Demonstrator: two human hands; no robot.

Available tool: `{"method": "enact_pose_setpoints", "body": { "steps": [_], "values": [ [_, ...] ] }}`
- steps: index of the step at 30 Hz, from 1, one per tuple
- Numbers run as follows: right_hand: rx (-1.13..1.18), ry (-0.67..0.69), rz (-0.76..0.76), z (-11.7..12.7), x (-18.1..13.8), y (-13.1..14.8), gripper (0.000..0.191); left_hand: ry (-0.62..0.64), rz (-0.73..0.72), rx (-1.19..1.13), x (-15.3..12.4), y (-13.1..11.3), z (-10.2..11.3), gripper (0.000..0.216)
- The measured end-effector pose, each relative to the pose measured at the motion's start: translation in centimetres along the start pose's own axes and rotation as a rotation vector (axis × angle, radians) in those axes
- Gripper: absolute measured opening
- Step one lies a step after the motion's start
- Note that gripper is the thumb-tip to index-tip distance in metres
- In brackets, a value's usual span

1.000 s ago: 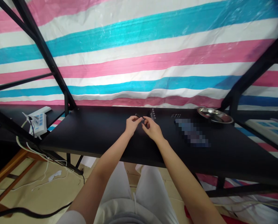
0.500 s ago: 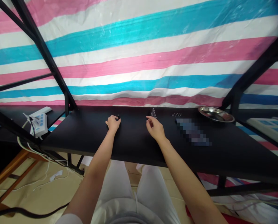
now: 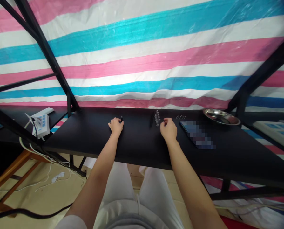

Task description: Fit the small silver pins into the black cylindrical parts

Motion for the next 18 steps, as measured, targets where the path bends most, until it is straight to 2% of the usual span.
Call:
{"method": "enact_pose_setpoints", "body": {
  "steps": [3,8,18],
  "values": [
    [-0.072,0.124,-0.062,-0.04,-0.03,-0.27,0.026,0.004,0.008,0.008,0.08,0.09,-0.09,0.014],
    [-0.135,0.248,-0.092,-0.18,-0.15,-0.53,0.023,-0.019,0.014,-0.01,0.08,0.24,-0.09,0.013],
    [-0.182,0.387,-0.075,-0.51,-0.06,-1.0,0.026,-0.013,0.021,-0.023,0.2,0.22,-0.28,0.014]
  ]
}}
Point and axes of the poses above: each hand's wrist, its own x-axis towards the middle knuckle, its own z-axis out of the back of the hand, y = z × x, the point moved 1 cm from there along x, towards the middle knuckle, and after that the axes turned 7 degrees about x, right-handed, at the moved point
